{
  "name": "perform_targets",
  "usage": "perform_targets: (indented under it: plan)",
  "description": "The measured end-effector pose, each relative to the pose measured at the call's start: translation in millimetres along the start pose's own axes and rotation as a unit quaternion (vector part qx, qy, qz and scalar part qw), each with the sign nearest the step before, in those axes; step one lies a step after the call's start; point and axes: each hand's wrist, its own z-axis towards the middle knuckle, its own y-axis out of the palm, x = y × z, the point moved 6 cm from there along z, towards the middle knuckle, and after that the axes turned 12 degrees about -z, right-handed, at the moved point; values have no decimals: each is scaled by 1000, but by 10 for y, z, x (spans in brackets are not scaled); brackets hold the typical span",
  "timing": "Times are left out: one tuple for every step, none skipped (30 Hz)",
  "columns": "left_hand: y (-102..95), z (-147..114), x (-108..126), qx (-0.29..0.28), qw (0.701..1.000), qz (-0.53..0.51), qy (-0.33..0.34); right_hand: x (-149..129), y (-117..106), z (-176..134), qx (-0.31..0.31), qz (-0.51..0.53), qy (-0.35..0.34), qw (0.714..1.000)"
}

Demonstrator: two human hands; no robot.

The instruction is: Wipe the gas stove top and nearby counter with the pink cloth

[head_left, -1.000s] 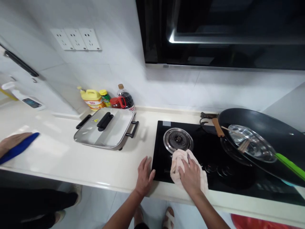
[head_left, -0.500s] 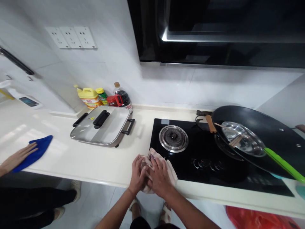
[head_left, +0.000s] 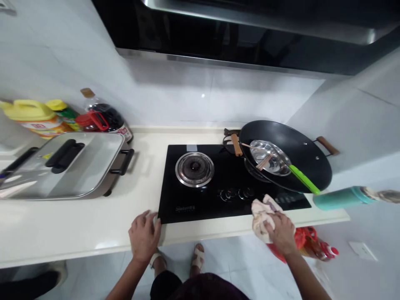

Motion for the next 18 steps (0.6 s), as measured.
perform_targets:
  plan:
    - [9, 1, 18, -6, 1000, 10, -2, 222, 39, 41, -2, -13, 46, 999]
    - [14, -2, 31, -10, 1000, 14, -2, 375, 68, 61, -1, -24, 87, 996]
    - [15, -6, 38, -13, 1000, 17, -1, 446, 85, 60, 5, -33, 118, 992]
    - [13, -11, 42, -15, 1000, 18, 0, 428, 89, 40, 14, -39, 137, 990]
    - [10, -16, 45, -16, 1000, 18, 2, 321, 78, 2, 23, -42, 139, 989]
    - [5, -21, 49, -15, 1000, 17, 3, 129, 53, -49, 31, -42, 126, 991]
    - [-1, -25, 53, -13, 1000, 15, 5, -132, 10, -111, 36, -39, 102, 993]
    - [-7, -30, 57, -10, 1000, 12, 6, -451, -48, -179, 38, -34, 67, 996]
    - [-14, -35, 61, -6, 1000, 9, 6, -810, -121, -252, 36, -23, 24, 999]
    - [-21, -42, 64, -1, 1000, 5, 6, -1183, -210, -324, 35, -10, -15, 999]
    - [-25, -50, 65, 3, 1000, 0, 6, -1551, -306, -391, 29, 1, -46, 999]
    - [-28, -59, 64, 6, 1000, -8, 6, -1909, -401, -448, 19, 11, -72, 997]
    - [-29, -69, 58, 9, 1000, -18, 5, -2260, -488, -497, 0, 26, -104, 994]
    - [-29, -79, 50, 12, 999, -31, 5, -2596, -573, -538, -20, 49, -140, 989]
    - [-28, -89, 39, 15, 999, -47, 4, -2926, -658, -578, -41, 78, -190, 978]
    - [-26, -98, 24, 17, 998, -66, 4, -3228, -742, -614, -58, 105, -239, 964]
    - [-28, -105, 7, 20, 996, -89, 4, -3499, -823, -645, -72, 126, -282, 948]
    - [-38, -111, -13, 26, 993, -114, 1, -3739, -900, -669, -83, 142, -320, 933]
